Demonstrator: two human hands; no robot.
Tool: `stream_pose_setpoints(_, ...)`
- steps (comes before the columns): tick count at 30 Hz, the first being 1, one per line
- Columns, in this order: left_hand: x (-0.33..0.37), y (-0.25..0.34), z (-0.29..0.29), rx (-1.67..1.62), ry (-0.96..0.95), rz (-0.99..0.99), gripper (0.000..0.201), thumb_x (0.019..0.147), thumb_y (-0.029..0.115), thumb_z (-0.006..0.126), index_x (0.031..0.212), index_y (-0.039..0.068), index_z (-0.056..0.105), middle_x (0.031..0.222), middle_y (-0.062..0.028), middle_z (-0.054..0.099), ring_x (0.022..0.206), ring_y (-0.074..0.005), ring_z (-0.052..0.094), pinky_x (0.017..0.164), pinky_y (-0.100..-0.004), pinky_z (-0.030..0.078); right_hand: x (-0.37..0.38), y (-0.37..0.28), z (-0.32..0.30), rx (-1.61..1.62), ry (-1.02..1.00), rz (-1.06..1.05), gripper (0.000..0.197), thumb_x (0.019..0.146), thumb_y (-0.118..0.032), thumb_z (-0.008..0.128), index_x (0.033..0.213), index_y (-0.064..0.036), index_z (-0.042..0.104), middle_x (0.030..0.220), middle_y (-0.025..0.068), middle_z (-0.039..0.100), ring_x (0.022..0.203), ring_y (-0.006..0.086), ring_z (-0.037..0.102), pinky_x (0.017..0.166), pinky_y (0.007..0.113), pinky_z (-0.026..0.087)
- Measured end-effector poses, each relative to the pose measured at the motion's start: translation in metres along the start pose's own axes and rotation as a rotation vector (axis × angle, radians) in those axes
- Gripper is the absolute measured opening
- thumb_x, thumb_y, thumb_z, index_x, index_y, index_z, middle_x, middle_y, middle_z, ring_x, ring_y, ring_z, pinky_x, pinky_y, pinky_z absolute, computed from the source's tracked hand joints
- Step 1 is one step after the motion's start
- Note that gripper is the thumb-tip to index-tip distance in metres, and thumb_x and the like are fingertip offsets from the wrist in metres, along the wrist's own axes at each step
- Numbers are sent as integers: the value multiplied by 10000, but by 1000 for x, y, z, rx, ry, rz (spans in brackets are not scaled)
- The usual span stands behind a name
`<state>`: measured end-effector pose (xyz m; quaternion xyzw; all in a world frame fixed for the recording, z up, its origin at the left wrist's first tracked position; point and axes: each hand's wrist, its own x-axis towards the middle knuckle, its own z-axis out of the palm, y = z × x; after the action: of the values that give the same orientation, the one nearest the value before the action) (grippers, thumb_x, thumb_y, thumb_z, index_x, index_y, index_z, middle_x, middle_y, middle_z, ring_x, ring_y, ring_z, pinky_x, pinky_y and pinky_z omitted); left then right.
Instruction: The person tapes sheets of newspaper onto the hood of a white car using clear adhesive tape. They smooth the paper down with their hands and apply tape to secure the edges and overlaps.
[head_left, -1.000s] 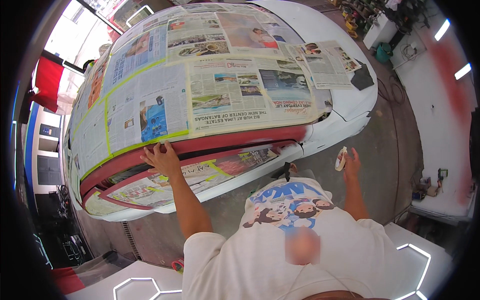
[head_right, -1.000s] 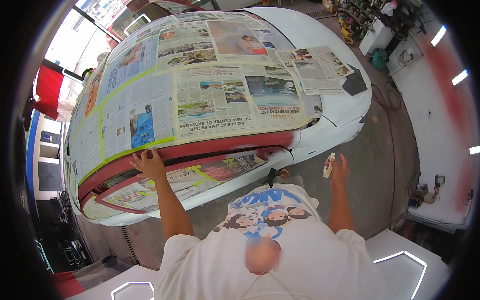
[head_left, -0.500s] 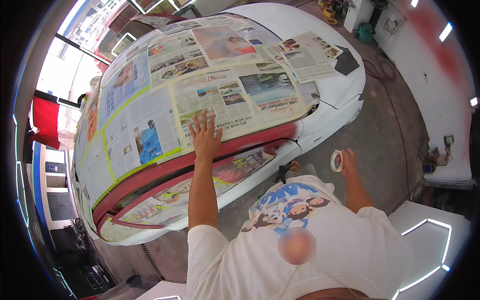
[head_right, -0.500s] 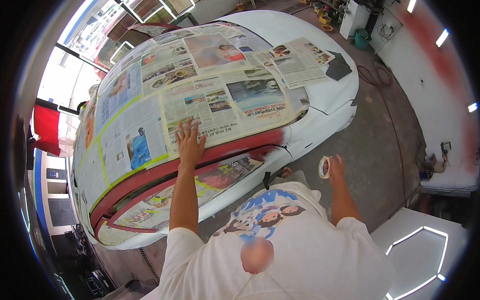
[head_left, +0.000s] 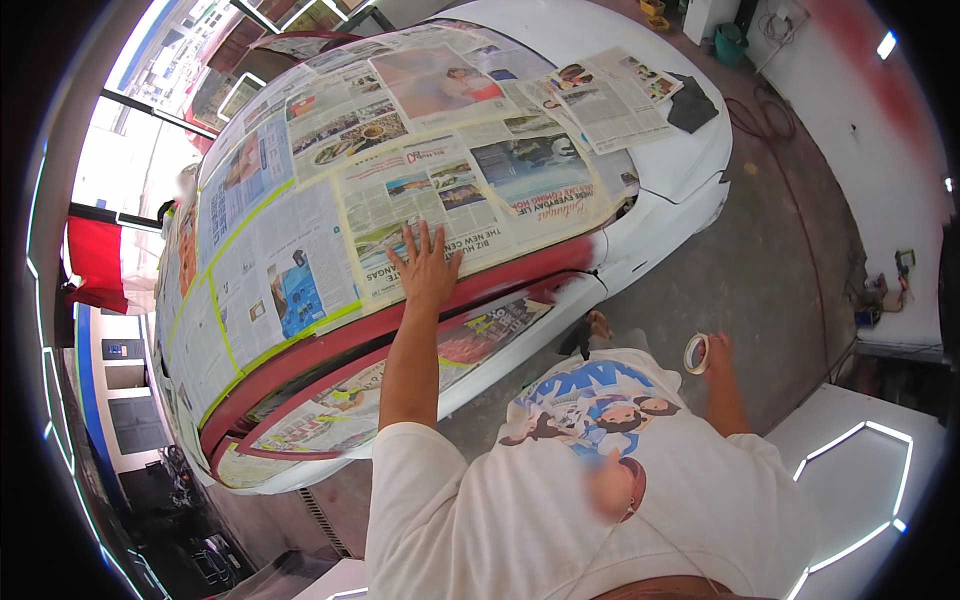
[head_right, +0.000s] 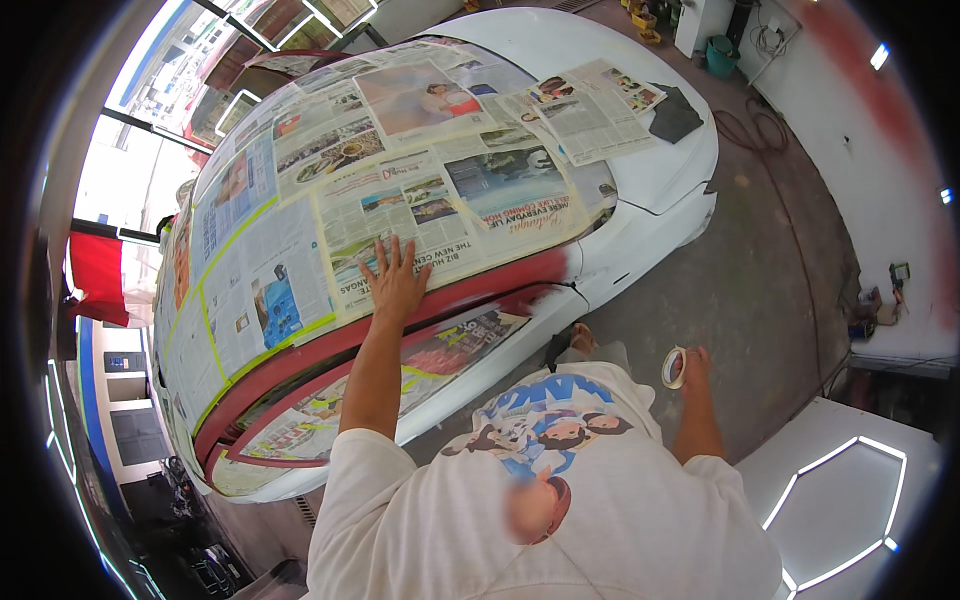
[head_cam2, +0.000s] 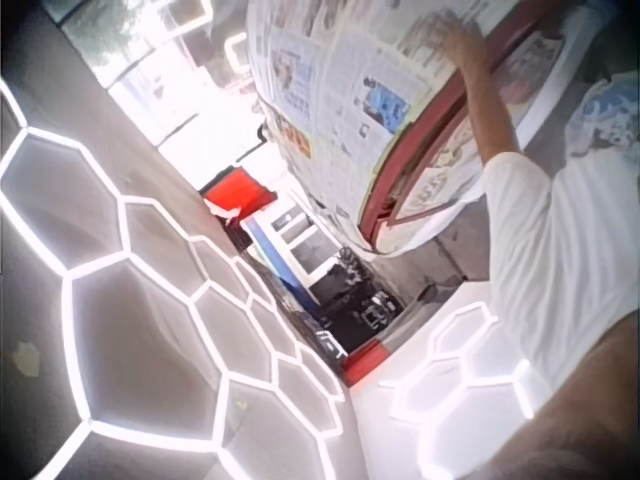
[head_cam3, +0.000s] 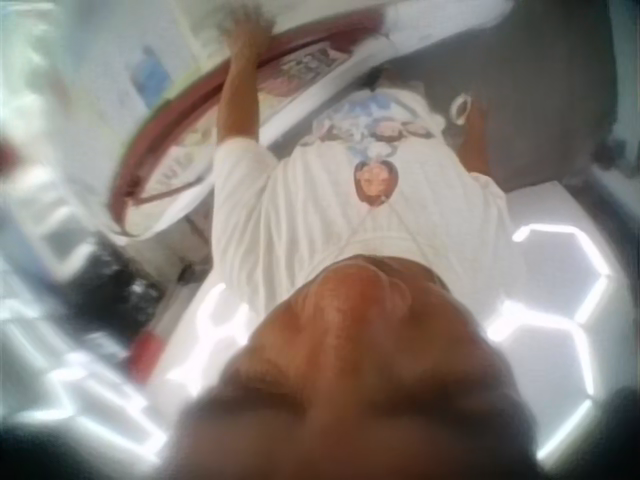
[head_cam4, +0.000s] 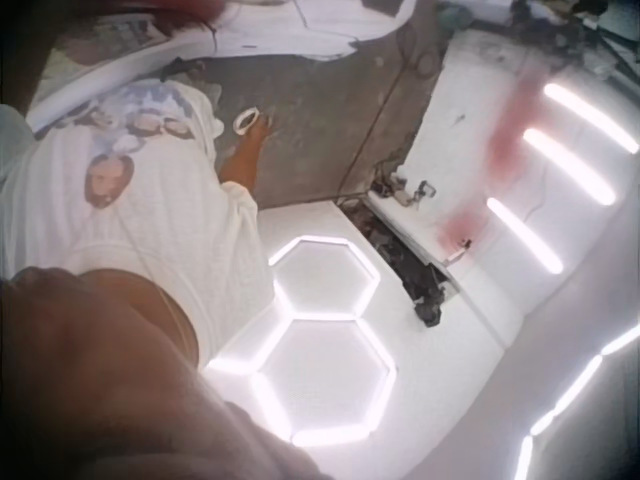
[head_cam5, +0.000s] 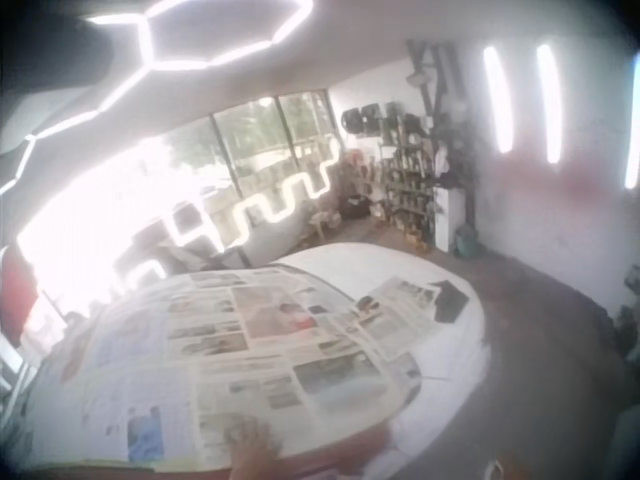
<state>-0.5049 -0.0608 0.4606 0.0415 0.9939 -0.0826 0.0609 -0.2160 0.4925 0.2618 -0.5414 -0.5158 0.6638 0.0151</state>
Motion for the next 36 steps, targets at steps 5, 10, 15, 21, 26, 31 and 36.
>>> stream_pose_setpoints(5, 7, 12, -3, 35, -14, -35, 759, 993, 648, 421, 1612, 227, 295, 1704, -99, 156, 1572, -376, 47, 1161, -742, -41, 8, 15, -19, -79, 6, 30, 615, 992, -128, 560, 1538, -4, 305, 839, 90, 658, 608, 138, 601, 535, 284, 482)
stream_pose_setpoints(10, 7, 26, -13, 87, -68, -92, 792, 987, 683, 386, 1622, 224, 263, 1708, -107, 133, 1575, -363, 39, 1138, -769, -57, -17, -20, 23, -143, 70, -34, 542, 981, -113, 581, 1480, 20, 419, 796, 90, 658, 592, 148, 605, 530, 302, 478)
stream_pose_setpoints(15, 31, 36, 12, 90, -31, 69, 756, 1005, 628, 407, 1615, 202, 274, 1698, -110, 179, 1570, -363, 89, 1122, -802, -17, -21, -46, 47, -239, -6, -82, 572, 972, -74, 596, 1500, 23, 398, 784, 100, 661, 576, 154, 608, 522, 304, 480)
stream_pose_setpoints(21, 66, 81, 18, 96, -75, 293, 713, 1015, 560, 443, 1605, 189, 294, 1693, -90, 202, 1574, -331, 91, 1173, -747, 3, -28, -42, 34, -287, -2, -86, 541, 976, -68, 590, 1481, 8, 412, 789, 111, 665, 543, 163, 598, 482, 305, 463)
stream_pose_setpoints(26, 122, 133, 42, 26, -103, 484, 687, 1001, 480, 528, 1577, 156, 337, 1684, -104, 220, 1576, -338, 71, 1208, -691, 23, -24, 4, -21, -278, 99, -40, 522, 968, -63, 569, 1468, -20, 427, 773, 120, 661, 515, 171, 603, 463, 310, 466)
stream_pose_setpoints(31, 152, 162, 65, 58, -127, 452, 736, 1006, 584, 435, 1608, 188, 286, 1700, -91, 165, 1577, -332, 54, 1207, -687, -10, -51, 35, -69, -308, 216, 17, 533, 948, -65, 572, 1462, -18, 437, 777, 133, 669, 492, 182, 610, 442, 321, 471)
stream_pose_setpoints(36, 147, 163, 52, 123, -201, 495, 780, 986, 698, 351, 1621, 252, 264, 1714, -99, 94, 1577, -348, 22, 1205, -677, -44, -73, 67, -90, -370, 306, 161, 520, 957, -67, 562, 1461, -7, 447, 808, 136, 678, 540, 184, 625, 483, 320, 500)
